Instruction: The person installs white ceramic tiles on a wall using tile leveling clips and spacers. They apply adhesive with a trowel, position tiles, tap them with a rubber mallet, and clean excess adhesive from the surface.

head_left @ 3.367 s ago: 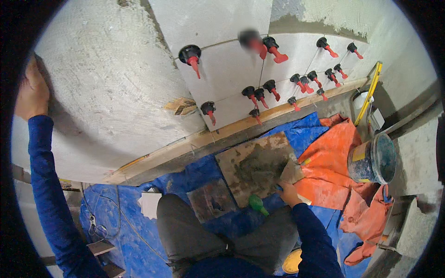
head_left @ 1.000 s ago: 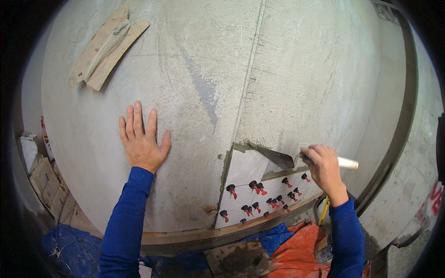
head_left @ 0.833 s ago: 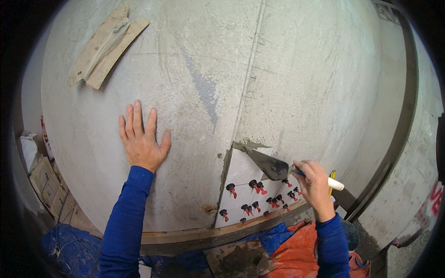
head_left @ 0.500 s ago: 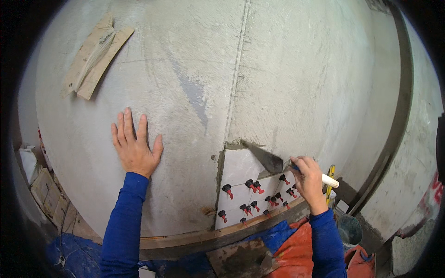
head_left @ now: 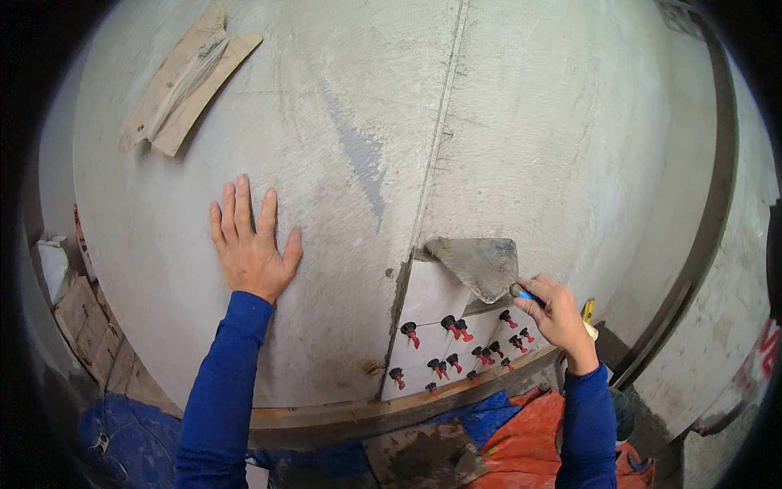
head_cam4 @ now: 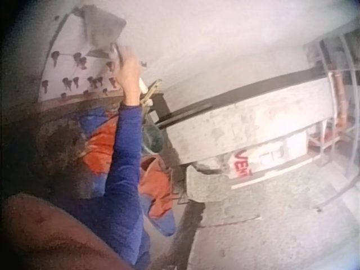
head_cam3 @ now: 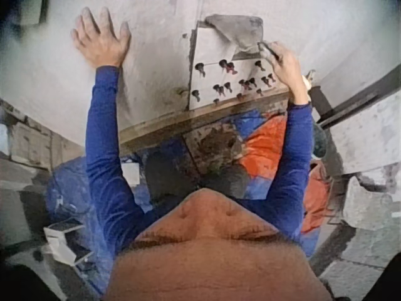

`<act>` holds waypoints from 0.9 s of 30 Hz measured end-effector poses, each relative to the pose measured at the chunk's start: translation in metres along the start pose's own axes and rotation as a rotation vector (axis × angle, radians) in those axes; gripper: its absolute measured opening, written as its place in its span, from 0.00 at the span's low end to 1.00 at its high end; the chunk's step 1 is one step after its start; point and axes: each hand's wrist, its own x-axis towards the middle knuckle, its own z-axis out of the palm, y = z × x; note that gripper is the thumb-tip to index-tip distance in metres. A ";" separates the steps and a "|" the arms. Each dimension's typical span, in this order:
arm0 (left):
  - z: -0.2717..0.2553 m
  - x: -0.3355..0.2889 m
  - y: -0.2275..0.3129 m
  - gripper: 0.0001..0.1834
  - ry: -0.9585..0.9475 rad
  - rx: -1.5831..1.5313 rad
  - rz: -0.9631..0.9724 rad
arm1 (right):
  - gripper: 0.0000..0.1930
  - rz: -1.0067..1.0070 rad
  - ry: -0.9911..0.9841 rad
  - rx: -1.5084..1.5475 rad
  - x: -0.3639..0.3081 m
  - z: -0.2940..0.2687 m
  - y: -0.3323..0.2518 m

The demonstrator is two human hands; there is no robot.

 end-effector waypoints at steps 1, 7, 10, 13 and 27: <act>0.000 0.000 -0.001 0.36 -0.002 0.008 0.003 | 0.18 -0.015 -0.032 0.016 0.005 -0.001 0.002; 0.001 0.000 -0.002 0.35 0.004 0.000 0.009 | 0.19 -0.087 -0.097 0.010 0.026 0.002 0.009; 0.001 0.000 -0.001 0.36 0.007 -0.004 0.008 | 0.19 -0.066 -0.169 0.009 0.033 0.000 0.013; 0.002 -0.001 -0.002 0.36 0.011 -0.009 0.001 | 0.20 -0.117 -0.202 0.034 0.040 -0.002 0.018; 0.002 0.000 0.000 0.36 0.022 0.005 0.003 | 0.19 -0.123 -0.243 -0.038 0.044 -0.035 0.024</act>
